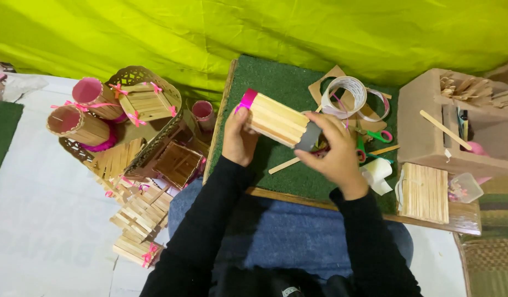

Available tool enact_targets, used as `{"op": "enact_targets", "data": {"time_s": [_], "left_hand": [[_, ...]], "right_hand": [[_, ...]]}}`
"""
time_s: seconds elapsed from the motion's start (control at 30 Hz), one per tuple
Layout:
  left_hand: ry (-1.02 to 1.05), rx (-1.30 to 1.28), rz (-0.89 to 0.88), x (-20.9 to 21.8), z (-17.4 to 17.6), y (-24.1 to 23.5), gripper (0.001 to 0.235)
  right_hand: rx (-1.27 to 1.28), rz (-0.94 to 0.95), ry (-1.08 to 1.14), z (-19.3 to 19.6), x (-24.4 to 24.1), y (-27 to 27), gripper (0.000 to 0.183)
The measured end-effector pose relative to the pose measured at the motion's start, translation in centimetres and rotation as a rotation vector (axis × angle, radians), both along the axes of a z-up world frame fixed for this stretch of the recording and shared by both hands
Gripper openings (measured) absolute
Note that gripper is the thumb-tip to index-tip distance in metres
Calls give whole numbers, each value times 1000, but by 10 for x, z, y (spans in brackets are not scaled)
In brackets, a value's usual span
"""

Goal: The person is decorating a cylindrical craft object made of popsicle sticks by applying double-sided tape and then wrapping a pink ribbon around it.

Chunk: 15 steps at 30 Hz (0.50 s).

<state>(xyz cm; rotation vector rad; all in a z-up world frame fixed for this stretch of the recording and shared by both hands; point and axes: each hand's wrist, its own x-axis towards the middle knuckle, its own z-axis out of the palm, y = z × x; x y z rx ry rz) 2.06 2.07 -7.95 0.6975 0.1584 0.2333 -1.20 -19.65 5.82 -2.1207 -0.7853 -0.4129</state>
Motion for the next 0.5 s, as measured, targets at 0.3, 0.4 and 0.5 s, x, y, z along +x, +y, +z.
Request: {"op": "enact_targets", "data": {"time_s": [0.3,0.4,0.5], "left_hand": [[-184,383,-498,-26,60,7,83],[-280,886,-485,-26,102,14,103],[-351,1009,-407,-17,110,13,110]], "right_hand": [[41,178,397,98,60,-30,69],[-415,173,257,137,72,3,61],[-552,251,150,135,89,36,62]]}}
